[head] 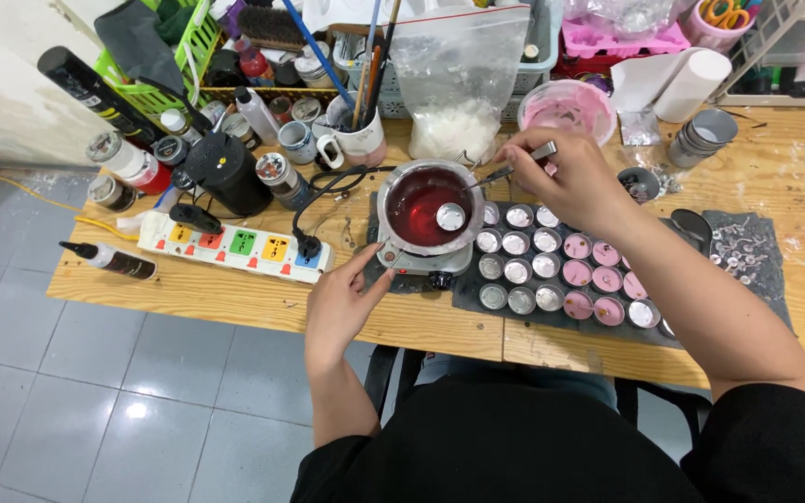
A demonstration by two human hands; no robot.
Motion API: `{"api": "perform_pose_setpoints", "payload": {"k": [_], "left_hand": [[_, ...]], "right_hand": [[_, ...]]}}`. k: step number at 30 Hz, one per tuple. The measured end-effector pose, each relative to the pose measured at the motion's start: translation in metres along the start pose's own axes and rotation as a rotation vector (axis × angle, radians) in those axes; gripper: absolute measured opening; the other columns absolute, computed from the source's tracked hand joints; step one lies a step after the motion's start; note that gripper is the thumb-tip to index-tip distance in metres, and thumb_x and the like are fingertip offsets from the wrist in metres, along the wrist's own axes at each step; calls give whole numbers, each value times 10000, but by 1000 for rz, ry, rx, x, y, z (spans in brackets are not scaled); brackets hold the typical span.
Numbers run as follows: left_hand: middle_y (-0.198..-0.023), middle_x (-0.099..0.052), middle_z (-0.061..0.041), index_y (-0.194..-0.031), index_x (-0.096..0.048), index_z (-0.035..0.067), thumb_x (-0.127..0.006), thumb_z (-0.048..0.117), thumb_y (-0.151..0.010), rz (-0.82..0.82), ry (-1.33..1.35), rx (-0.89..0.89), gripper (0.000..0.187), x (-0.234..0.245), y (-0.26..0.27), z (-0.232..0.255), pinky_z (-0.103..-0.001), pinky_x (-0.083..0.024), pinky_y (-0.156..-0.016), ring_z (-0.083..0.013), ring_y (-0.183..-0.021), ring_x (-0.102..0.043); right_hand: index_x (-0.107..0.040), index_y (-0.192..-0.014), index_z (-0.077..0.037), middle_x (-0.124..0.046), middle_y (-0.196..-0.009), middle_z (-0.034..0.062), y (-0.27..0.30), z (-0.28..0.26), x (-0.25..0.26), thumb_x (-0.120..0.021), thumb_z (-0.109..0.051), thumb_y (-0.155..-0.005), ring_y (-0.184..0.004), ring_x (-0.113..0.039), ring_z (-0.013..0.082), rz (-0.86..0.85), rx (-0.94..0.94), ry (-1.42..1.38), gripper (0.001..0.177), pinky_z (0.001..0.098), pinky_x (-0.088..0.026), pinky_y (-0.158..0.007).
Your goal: Pouring melted red wax into tealight containers with a spoon.
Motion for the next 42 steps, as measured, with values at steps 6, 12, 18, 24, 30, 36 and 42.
{"api": "perform_pose_setpoints", "payload": {"k": [6,12,18,24,30,36,42], "left_hand": [[-532,-390,-11,-1299,-709,187,-788,406,-825,14,15,-51,528,-1,0,-2,-326,-329,-462,-134,-476,-394],[-520,-396,-16,-1307,-704,205,-786,401,-819,1,22,-50,532,3,1,1,-332,-332,-461,-140,-466,-400],[-523,-375,-16,-1303,-710,218,-784,400,-822,16,0,-86,519,2,0,-2,-338,-330,-465,-148,-467,-388],[-520,-368,-8,-1313,-703,223,-774,400,-829,-5,10,-78,521,3,-1,-2,-344,-329,-466,-147,-468,-380],[-513,-390,2,-1310,-703,228,-774,408,-827,-22,20,-51,520,3,-1,-3,-328,-334,-466,-140,-464,-396],[-522,-393,-7,-1306,-709,220,-783,412,-821,6,15,-63,527,3,-1,-1,-325,-335,-466,-141,-471,-399],[-513,-414,-4,-1313,-704,221,-786,420,-814,-3,-7,-41,544,1,0,1,-320,-335,-454,-133,-462,-417]], "right_hand": [[-689,-1038,0,-732,-885,64,-10,17,-21,-627,-178,-1034,-814,-709,112,-65,29,-89,189,256,-582,-694],[-623,-1034,-18,-727,-864,125,-28,8,-36,-696,-172,-952,-749,-733,218,-216,171,96,189,333,-582,-656],[-613,-1087,-57,-717,-811,137,-34,12,-54,-696,-108,-924,-724,-707,303,-310,273,207,190,409,-542,-638],[-661,-1082,-89,-667,-901,103,-13,12,-41,-687,-22,-900,-826,-668,266,-199,575,196,196,393,-545,-698],[-723,-1104,-63,-607,-825,92,38,34,-29,-771,6,-769,-715,-617,256,-126,841,434,346,382,-498,-573],[-684,-1094,-23,-626,-908,100,68,61,-32,-750,82,-787,-753,-602,252,130,849,259,332,374,-470,-627],[-718,-1091,-9,-635,-869,96,76,69,-40,-782,46,-767,-703,-599,217,173,1039,412,335,336,-479,-575]]}}
Point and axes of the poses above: each hand's wrist, its own y-axis away from the middle knuckle, its own x-axis out of the back of the hand, z = x × y, the point moved 3 cm from there along -y, towards the middle knuckle
